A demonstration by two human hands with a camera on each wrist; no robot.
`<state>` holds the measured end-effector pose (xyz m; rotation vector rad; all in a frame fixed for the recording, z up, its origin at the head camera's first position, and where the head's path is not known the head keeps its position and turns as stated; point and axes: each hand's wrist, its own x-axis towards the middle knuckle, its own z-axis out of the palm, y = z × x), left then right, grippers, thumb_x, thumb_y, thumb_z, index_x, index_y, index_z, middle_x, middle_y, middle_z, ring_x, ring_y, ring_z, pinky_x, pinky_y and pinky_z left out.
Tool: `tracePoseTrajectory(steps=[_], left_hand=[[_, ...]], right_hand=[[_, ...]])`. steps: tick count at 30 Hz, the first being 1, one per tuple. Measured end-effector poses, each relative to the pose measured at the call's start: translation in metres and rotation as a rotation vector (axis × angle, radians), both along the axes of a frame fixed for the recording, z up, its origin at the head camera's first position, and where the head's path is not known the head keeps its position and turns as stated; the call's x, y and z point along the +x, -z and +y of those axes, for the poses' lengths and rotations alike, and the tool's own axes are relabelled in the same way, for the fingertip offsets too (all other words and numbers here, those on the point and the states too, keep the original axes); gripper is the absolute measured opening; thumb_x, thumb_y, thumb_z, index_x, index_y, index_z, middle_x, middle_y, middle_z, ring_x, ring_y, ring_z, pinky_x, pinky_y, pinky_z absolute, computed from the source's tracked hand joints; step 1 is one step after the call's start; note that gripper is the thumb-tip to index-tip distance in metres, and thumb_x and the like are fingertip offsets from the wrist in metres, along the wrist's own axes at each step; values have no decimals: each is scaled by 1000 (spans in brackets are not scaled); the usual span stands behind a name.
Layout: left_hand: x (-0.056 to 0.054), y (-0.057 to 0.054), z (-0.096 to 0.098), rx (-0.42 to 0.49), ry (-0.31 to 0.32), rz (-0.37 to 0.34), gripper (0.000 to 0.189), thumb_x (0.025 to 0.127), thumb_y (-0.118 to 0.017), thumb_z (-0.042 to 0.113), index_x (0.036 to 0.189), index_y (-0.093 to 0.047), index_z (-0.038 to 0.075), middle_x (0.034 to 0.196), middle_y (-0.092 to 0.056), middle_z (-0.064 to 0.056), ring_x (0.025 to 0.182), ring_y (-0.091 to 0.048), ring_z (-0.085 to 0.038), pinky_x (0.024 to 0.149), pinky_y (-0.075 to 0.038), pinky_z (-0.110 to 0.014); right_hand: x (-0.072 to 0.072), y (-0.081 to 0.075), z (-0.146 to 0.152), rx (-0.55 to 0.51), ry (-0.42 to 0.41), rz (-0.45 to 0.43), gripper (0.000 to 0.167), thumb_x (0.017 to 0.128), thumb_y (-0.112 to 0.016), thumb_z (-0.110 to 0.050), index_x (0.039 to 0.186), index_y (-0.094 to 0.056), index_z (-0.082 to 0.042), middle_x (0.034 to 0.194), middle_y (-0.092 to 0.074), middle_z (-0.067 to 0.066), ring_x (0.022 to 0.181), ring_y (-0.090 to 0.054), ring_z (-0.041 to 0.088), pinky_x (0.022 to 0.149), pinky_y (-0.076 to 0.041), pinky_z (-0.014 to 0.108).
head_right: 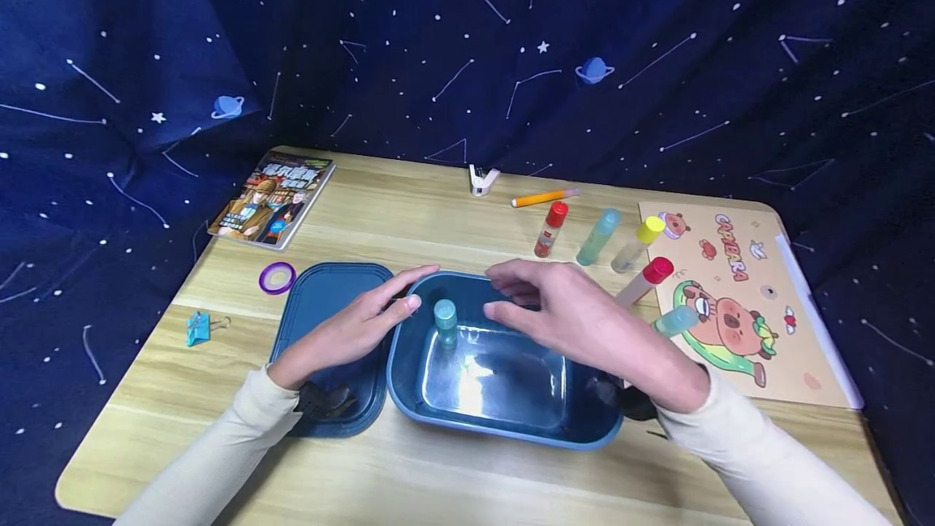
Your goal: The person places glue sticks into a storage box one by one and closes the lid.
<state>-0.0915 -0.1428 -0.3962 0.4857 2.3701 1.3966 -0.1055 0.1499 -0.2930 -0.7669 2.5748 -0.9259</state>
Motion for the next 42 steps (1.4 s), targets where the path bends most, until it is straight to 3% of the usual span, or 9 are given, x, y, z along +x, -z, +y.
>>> tracePoseTrajectory(steps=[2, 7, 12, 15, 18, 24, 29, 36, 42], left_hand=[[0, 0, 0, -2, -1, 7, 49, 112, -40, 44, 160, -34, 41, 168, -36, 5, 156, -34, -27, 123, -30, -64], [0, -1, 1, -11, 4, 6, 49, 112, -40, 44, 161, -32, 41, 168, -35, 5, 156, -34, -29, 122, -31, -65], [2, -3, 0, -16, -2, -4, 50, 112, -39, 44, 161, -32, 41, 169, -34, 4, 156, -34, -30, 122, -31, -66], [3, -4, -2, -21, -12, 0, 49, 112, -39, 44, 161, -32, 40, 169, -33, 4, 156, -34, -30, 122, -30, -65], [4, -4, -4, -24, -20, 1, 49, 112, -39, 43, 161, -33, 40, 169, -33, 5, 157, -32, -29, 123, -29, -65], [4, -3, -2, -26, -22, 12, 49, 112, -38, 43, 161, -33, 39, 169, -33, 5, 158, -31, -27, 124, -28, -63], [1, -2, 4, -19, -9, 18, 49, 112, -39, 43, 160, -34, 39, 168, -35, 6, 156, -33, -26, 124, -30, -61], [0, 0, 4, -8, -4, 20, 49, 112, -39, 42, 160, -34, 39, 168, -35, 6, 156, -34, -27, 124, -31, -61], [1, -2, 1, -2, -9, 12, 49, 112, -39, 42, 161, -33, 38, 168, -35, 4, 156, -34, -28, 123, -31, -62]], right_hand=[[12, -5, 16, -33, 86, 85, 42, 98, -74, -30, 136, -67, -13, 128, -74, 9, 109, -75, 24, 89, -60, 24], [47, 4, 61, -145, 373, 261, 39, 96, -76, -16, 134, -69, -20, 122, -76, -4, 105, -72, -4, 85, -48, 1], [73, 28, 97, -288, 780, 351, 35, 93, -76, -4, 127, -74, -10, 113, -75, -20, 97, -70, -10, 81, -49, 1], [75, 50, 114, -376, 1000, 335, 37, 92, -76, -3, 129, -72, -6, 110, -75, -21, 96, -70, -8, 81, -50, 2], [71, 74, 126, -399, 1142, 244, 43, 93, -77, -9, 135, -69, -11, 112, -72, -22, 98, -67, -13, 82, -48, 0], [49, 107, 136, -327, 1164, 76, 55, 93, -79, -21, 145, -61, -15, 115, -65, -25, 100, -61, -17, 84, -45, -2], [35, 120, 139, -331, 1113, 120, 47, 91, -80, -15, 136, -68, -8, 89, -63, -36, 84, -62, -20, 74, -47, -1], [31, 119, 136, -353, 1107, 171, 30, 87, -83, -9, 117, -76, -13, 78, -65, -37, 73, -64, -20, 67, -48, 0], [33, 101, 131, -380, 1084, 218, 33, 87, -82, -6, 120, -77, -11, 88, -68, -33, 76, -66, -18, 70, -48, 0]])
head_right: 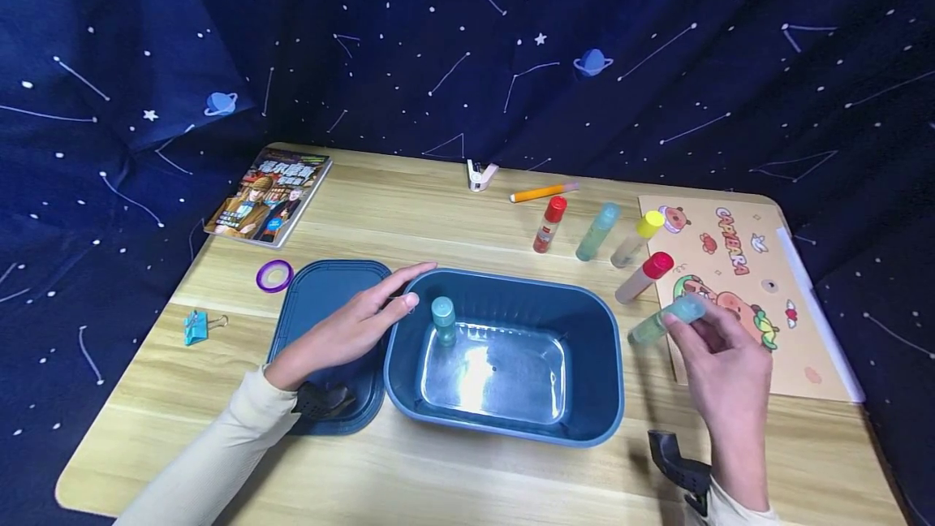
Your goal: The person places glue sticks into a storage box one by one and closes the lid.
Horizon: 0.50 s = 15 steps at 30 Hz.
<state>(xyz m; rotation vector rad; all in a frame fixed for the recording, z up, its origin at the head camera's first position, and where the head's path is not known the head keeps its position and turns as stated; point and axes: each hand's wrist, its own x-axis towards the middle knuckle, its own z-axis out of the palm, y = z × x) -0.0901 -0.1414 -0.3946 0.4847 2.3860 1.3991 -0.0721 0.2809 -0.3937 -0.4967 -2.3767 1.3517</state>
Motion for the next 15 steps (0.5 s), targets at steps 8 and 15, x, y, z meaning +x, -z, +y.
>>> tracePoseTrajectory(steps=[8, 15], left_hand=[[0, 0, 0, -2, -1, -4, 49, 112, -39, 41, 161, -33, 38, 168, -35, 3, 156, -34, -28, 123, -32, -61], [0, 0, 1, -4, -4, -1, 49, 112, -38, 40, 161, -34, 37, 169, -35, 4, 157, -32, -26, 125, -29, -60]], right_hand=[[7, -60, -13, 145, -79, 129, 39, 87, -81, -2, 125, -74, -7, 94, -68, -31, 83, -67, -19, 76, -49, 0], [11, -108, -47, 252, -321, 163, 44, 84, -84, -2, 126, -74, -11, 108, -69, -27, 93, -67, -19, 80, -49, 1]])
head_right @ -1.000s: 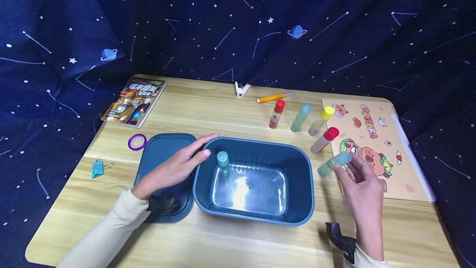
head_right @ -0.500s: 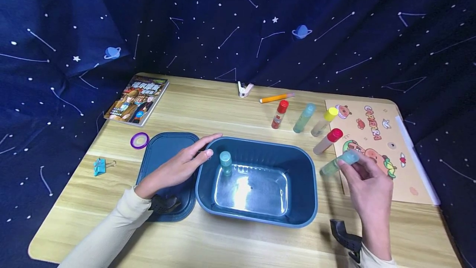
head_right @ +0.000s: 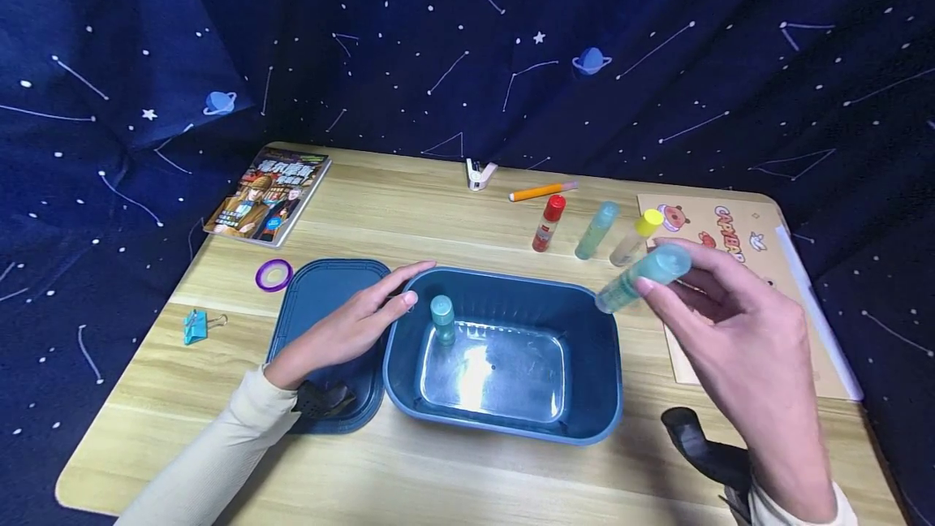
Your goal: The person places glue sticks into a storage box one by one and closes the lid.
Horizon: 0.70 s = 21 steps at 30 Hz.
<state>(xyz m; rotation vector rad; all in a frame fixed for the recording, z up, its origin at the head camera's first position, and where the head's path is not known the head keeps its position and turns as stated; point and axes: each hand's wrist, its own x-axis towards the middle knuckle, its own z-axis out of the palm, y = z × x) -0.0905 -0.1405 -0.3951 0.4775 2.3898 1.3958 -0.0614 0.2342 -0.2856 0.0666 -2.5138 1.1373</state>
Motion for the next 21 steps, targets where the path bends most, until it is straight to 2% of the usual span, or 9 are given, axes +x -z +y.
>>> tracePoseTrajectory(steps=[4, 7, 9, 11, 13, 16, 21], left_hand=[[0, 1, 0, 2, -1, -2, 49, 112, -38, 40, 161, -34, 38, 169, -34, 4, 157, -31, -26, 125, -29, -60], [0, 1, -1, 6, 2, 1, 49, 112, -38, 41, 161, -33, 38, 169, -34, 5, 157, -32, -26, 125, -29, -60], [0, 2, -1, 10, 3, 2, 49, 112, -38, 41, 161, -33, 38, 169, -34, 5, 157, -32, -26, 125, -30, -60], [-1, 2, -1, 12, 4, 3, 49, 113, -38, 41, 161, -33, 38, 169, -34, 5, 157, -33, -25, 124, -30, -60], [-1, 2, -1, 16, 4, 1, 49, 113, -38, 41, 161, -33, 37, 169, -34, 5, 157, -33, -25, 124, -30, -60], [-1, 2, -1, 20, 7, -3, 49, 113, -38, 42, 161, -33, 37, 169, -34, 5, 157, -32, -25, 124, -30, -60], [-1, 1, -2, 22, 8, -13, 49, 112, -37, 44, 161, -32, 38, 169, -34, 5, 158, -31, -25, 124, -29, -62]], right_hand=[[-3, -10, -27, 50, -227, -43, 43, 83, -86, -3, 123, -74, -15, 109, -74, -10, 92, -70, -14, 77, -52, 4], [-7, -10, -48, 118, -382, -89, 42, 83, -87, -7, 121, -74, -15, 108, -76, 2, 92, -75, -1, 78, -54, 6], [-9, -7, -62, 148, -483, -144, 40, 83, -88, -13, 121, -74, -18, 107, -77, 2, 92, -77, 5, 78, -57, 11], [-12, -4, -75, 130, -616, -204, 39, 85, -86, -15, 122, -73, -17, 111, -76, 2, 95, -78, 14, 81, -61, 20], [-14, 0, -86, 106, -719, -280, 36, 87, -85, -18, 121, -73, -18, 112, -76, 0, 97, -78, 13, 83, -63, 27], [-19, 9, -99, 96, -827, -359, 34, 88, -84, -17, 121, -73, -17, 115, -76, -1, 99, -77, 11, 85, -63, 29], [-27, 26, -115, 176, -948, -429, 35, 88, -83, -11, 121, -73, -16, 115, -74, -4, 103, -74, 8, 91, -61, 26]])
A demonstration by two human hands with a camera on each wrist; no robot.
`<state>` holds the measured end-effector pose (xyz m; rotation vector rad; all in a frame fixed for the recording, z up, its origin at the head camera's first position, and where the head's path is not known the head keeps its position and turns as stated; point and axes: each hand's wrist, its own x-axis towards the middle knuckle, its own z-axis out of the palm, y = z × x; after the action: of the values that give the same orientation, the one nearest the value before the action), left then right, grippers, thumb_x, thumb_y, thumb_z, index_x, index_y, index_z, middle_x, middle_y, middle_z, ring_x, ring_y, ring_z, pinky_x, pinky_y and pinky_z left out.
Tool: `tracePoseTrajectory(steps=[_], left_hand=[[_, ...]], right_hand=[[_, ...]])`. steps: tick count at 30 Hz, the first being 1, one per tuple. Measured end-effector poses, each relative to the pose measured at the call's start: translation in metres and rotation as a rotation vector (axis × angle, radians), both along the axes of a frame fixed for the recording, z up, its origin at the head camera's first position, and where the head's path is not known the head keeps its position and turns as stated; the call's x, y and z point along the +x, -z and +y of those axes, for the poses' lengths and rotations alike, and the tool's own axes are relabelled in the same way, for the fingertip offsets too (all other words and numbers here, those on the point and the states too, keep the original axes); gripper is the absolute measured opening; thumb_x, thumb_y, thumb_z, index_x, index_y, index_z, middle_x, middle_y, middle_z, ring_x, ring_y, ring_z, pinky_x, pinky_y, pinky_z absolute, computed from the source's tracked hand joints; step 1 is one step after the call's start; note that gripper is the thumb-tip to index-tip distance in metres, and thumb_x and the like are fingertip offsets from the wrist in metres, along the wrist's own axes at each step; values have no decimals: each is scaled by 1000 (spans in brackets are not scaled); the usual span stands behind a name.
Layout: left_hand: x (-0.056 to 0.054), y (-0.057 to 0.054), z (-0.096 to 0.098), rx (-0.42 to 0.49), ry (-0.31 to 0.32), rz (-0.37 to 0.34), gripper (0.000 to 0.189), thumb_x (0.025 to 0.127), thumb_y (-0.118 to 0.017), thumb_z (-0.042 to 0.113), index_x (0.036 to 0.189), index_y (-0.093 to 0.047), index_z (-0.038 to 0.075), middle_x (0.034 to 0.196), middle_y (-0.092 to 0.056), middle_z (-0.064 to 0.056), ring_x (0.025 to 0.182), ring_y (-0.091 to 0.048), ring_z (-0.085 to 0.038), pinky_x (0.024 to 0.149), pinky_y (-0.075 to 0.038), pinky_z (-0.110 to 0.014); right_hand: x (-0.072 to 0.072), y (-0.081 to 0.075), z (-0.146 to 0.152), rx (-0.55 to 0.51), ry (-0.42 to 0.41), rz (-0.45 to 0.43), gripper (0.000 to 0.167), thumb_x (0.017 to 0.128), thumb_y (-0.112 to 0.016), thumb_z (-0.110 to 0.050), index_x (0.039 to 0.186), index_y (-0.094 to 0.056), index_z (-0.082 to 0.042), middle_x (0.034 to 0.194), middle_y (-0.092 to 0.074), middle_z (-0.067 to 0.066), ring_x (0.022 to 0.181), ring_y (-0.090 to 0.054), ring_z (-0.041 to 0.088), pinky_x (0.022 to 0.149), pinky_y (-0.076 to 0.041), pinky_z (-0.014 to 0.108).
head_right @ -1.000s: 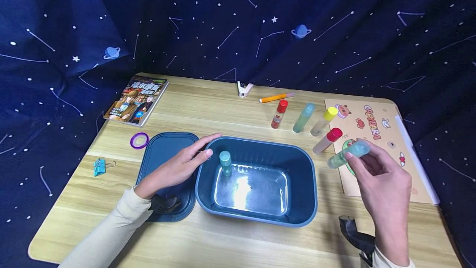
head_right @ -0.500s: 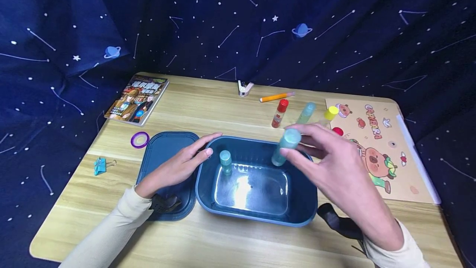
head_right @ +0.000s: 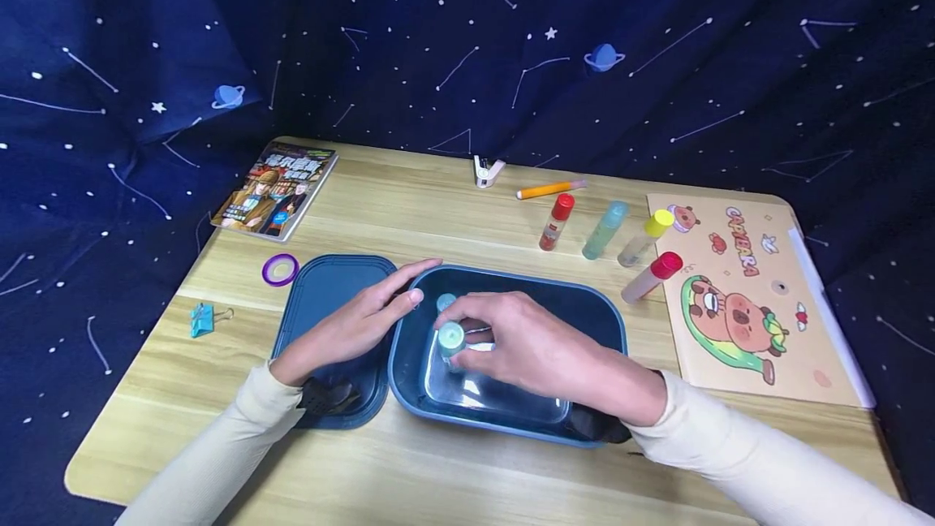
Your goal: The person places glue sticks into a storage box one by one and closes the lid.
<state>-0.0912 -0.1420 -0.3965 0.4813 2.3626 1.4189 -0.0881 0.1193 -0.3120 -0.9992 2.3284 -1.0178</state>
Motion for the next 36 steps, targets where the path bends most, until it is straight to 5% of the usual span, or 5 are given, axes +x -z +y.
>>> tracePoseTrajectory(steps=[10, 36], left_hand=[[1, -1, 2, -14, -8, -5, 47, 112, -38, 44, 159, -34, 42, 167, -37, 6, 156, -34, -24, 124, -29, -62], [1, -2, 1, -16, -17, -3, 48, 112, -39, 42, 160, -36, 39, 166, -40, 3, 155, -35, -25, 123, -30, -62]], right_hand=[[-7, 37, -16, 50, -196, -93, 33, 91, -78, -4, 122, -71, -12, 116, -73, -1, 106, -73, 9, 93, -60, 26], [-9, 48, -20, 91, -167, -40, 40, 92, -78, -7, 130, -69, -9, 118, -73, 0, 103, -70, 10, 91, -61, 27]])
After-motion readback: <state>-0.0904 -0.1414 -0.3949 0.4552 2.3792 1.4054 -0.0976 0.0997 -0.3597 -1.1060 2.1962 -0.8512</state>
